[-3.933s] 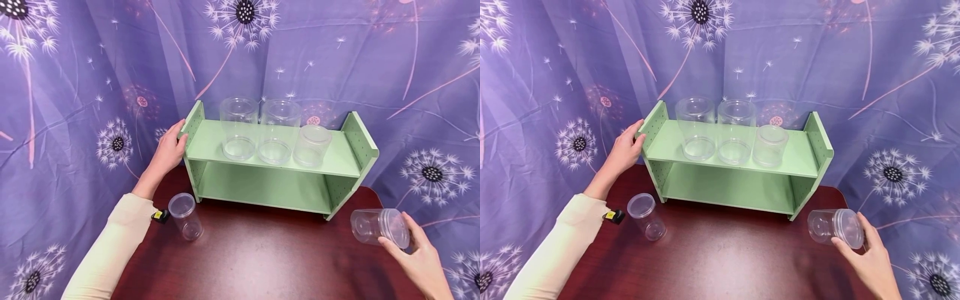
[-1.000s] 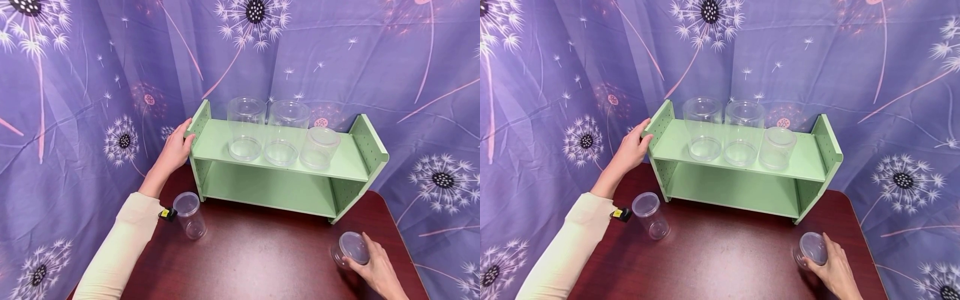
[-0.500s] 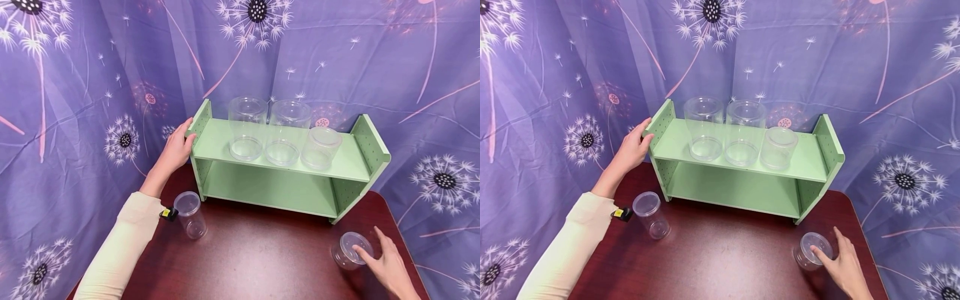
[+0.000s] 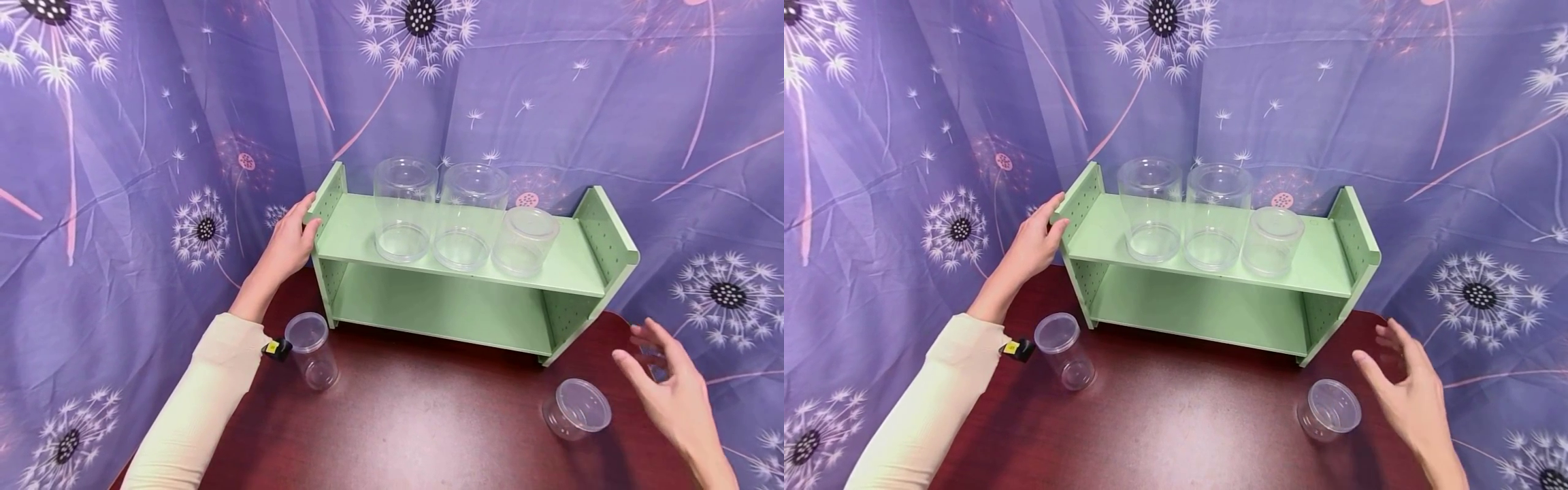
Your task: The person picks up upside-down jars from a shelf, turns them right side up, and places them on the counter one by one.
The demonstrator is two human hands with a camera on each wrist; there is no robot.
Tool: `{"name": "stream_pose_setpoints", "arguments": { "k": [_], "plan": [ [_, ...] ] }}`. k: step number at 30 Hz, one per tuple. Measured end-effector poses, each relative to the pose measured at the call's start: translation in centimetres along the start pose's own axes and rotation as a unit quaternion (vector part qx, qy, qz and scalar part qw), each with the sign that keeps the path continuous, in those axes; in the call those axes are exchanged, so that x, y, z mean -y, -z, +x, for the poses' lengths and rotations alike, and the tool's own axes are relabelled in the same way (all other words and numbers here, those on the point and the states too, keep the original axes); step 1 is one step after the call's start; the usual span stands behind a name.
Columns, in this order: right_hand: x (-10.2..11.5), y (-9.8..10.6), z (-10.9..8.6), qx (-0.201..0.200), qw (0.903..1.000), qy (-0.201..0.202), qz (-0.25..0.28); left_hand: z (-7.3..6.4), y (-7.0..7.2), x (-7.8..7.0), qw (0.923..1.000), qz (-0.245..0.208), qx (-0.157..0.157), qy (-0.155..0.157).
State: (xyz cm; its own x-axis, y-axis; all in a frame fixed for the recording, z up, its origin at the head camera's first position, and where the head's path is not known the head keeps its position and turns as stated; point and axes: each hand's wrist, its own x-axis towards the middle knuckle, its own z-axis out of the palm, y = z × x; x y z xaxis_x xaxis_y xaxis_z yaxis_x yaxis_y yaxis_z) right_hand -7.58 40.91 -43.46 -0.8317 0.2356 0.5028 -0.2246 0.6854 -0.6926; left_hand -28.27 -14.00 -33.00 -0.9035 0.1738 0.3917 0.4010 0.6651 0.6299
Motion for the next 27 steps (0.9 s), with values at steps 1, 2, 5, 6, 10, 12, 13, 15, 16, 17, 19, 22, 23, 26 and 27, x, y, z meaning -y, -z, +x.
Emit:
{"name": "stream_pose_setpoints", "arguments": {
  "k": [1,2,5,6,10,12,13,15,16,17,19,22,23,26,27],
  "plan": [
    [0.6,0.1,0.5,-0.005,1.0,0.004,0.003,0.0,0.0,0.0,1.0,0.0,0.0,-0.001],
    [1.2,0.3,0.9,-0.008,0.9999,0.009,0.008,0.0,0.0,0.0,1.0,0.0,-0.001,-0.001],
    [2.9,0.6,2.2,-0.021,0.9992,0.022,0.027,0.0,0.0,0.0,1.0,-0.001,0.0,-0.002],
    [3.5,0.7,2.7,-0.026,0.9987,0.026,0.034,0.0,0.0,0.0,1.0,-0.002,0.0,-0.002],
    [5.7,0.9,4.2,-0.047,0.996,0.047,0.061,0.0,0.0,-0.1,1.0,-0.002,0.001,0.0],
    [6.5,0.9,5.1,-0.056,0.9933,0.064,0.078,0.0,0.0,-0.1,1.0,-0.002,-0.001,0.001],
    [6.9,0.8,5.5,-0.061,0.9917,0.074,0.086,0.0,0.0,-0.1,1.0,-0.003,-0.002,0.002],
    [7.6,0.7,6.2,-0.067,0.9877,0.093,0.106,0.0,0.0,-0.1,1.0,-0.004,-0.002,0.001],
    [7.9,0.6,6.5,-0.069,0.9863,0.099,0.113,0.0,0.0,-0.1,1.0,-0.005,-0.002,0.001],
    [8.2,0.5,6.9,-0.069,0.9857,0.101,0.115,0.0,-0.1,-0.2,1.0,-0.006,-0.002,0.001],
    [8.9,0.1,7.6,-0.067,0.9853,0.099,0.122,0.0,-0.1,-0.1,1.0,-0.005,-0.004,-0.001],
    [9.8,-0.5,8.7,-0.058,0.987,0.088,0.122,0.0,-0.1,-0.1,1.0,-0.003,-0.005,-0.002],
    [10.0,-0.8,9.0,-0.054,0.9874,0.086,0.122,-0.1,-0.1,-0.1,1.0,-0.003,-0.006,-0.001],
    [10.4,-1.5,10.0,-0.043,0.989,0.083,0.114,-0.1,-0.1,-0.1,1.0,-0.003,-0.002,0.001],
    [10.5,-1.8,10.3,-0.04,0.9896,0.081,0.112,-0.1,-0.1,-0.1,1.0,-0.004,0.0,0.002]
  ]
}}
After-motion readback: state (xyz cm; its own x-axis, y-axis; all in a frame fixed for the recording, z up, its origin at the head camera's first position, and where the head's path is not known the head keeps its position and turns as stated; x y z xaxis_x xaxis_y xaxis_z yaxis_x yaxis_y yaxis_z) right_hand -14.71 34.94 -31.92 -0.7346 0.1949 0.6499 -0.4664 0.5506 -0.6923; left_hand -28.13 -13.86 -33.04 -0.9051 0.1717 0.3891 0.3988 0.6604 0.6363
